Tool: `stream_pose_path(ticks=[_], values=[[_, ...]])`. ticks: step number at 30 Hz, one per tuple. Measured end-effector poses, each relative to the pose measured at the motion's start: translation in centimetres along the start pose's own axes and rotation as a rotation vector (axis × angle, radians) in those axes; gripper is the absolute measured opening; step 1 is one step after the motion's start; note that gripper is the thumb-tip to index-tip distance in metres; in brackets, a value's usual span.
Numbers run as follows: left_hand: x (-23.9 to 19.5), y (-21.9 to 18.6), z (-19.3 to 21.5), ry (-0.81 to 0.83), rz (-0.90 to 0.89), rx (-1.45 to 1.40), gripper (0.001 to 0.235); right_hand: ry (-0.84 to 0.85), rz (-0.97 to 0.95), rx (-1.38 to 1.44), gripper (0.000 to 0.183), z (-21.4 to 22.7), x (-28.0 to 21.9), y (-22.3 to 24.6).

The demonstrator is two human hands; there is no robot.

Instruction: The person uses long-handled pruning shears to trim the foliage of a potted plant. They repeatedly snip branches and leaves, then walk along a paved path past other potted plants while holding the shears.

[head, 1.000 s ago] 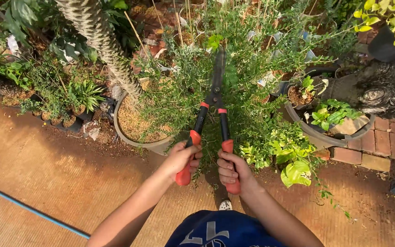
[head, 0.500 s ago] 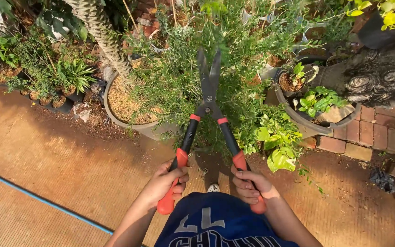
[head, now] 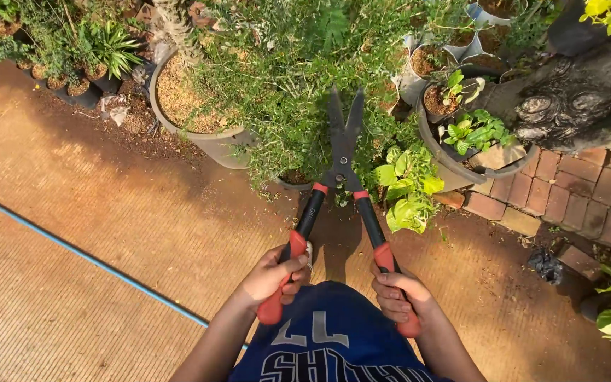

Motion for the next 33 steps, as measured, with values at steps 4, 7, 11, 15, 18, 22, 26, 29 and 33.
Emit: stream_pose_path(ticks=[4, 7, 11, 15, 18, 22, 26, 29, 33], values=[[-1.6, 3.6, -1.3, -0.098, 0.029, -0.018, 0.018, 0.018, -0.048, -0.006, 0.012, 0.8, -1.9, -1.1], [-3.2, 5.3, -1.5, -0.148, -0.001, -0.047, 0.022, -0.006, -0.073, -0.021, 0.012, 1.5, -2.8, -2.2], [-5.3, 6.5, -0.7, -0.202, -0.024, -0.078, 0.025, -0.027, -0.127, -0.044, 0.012, 0.9, -2.6, -3.4], [-6.6, 6.6, 1.6, -0.165, -0.048, -0.083, 0.029, -0.027, -0.146, -0.124, 0.013, -0.8, -1.3, -4.6], [-7.6, 5.9, 4.3, -0.225, -0.015, -0.087, 0.03, -0.033, -0.191, -0.14, 0.013, -2.9, 0.7, -5.9], [-10.0, 3.8, 9.5, -0.262, -0.037, -0.088, 0.029, -0.094, -0.226, -0.169, 0.01, -6.9, 5.0, -8.1], [-13.5, 2.2, 16.5, -0.352, -0.044, -0.139, 0.029, -0.011, -0.288, -0.143, 0.01, -11.9, 10.7, -12.3], [-16.3, 1.2, 22.3, -0.4, -0.048, -0.189, 0.031, -0.044, -0.316, -0.179, 0.007, -15.1, 14.9, -15.8], [-19.1, 1.0, 28.0, -0.484, -0.046, -0.245, 0.032, -0.011, -0.416, -0.122, 0.004, -18.2, 19.3, -19.4]])
Point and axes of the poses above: each hand's wrist, its own x-axis towards the middle knuckle, its own z-axis out of the back of the hand, y = z × x, the point moved 3 cm from there along x, towards the middle knuckle, and after that the axes turned 7 degrees about -y, right-handed, at the moved point
